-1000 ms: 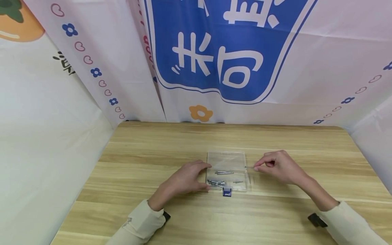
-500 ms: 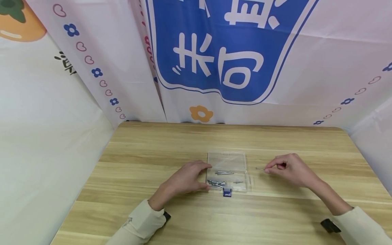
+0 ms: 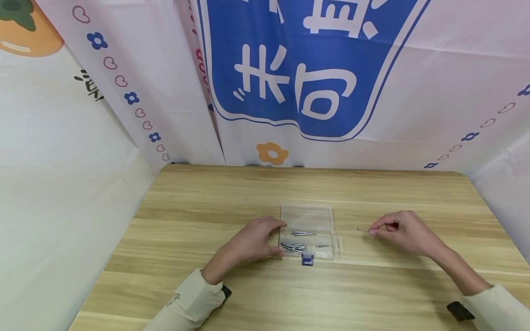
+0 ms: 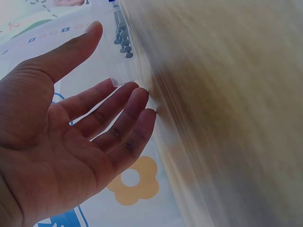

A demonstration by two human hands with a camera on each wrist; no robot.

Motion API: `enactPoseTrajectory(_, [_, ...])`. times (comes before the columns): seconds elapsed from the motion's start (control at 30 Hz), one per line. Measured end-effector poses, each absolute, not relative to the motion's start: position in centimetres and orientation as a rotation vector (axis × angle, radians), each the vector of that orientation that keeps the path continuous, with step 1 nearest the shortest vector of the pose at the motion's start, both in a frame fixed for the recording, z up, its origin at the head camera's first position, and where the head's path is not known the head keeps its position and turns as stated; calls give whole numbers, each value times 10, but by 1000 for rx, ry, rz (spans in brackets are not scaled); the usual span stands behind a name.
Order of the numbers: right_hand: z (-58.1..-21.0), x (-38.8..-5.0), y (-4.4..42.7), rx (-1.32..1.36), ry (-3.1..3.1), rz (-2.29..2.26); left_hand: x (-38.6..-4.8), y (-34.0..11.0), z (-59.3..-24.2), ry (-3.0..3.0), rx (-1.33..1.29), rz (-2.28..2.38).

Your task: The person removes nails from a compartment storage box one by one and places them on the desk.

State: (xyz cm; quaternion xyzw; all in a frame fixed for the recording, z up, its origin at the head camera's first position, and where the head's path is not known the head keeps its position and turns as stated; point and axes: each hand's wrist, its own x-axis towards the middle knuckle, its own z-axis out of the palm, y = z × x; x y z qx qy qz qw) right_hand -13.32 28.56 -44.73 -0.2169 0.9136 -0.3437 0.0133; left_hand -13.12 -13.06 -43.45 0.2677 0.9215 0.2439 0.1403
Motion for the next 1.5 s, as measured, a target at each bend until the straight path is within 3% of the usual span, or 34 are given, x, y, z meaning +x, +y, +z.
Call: enactPoseTrajectory(1.5, [-458,-137,297,-595,2765,-1005,-129,-129,-433,2673,765,665])
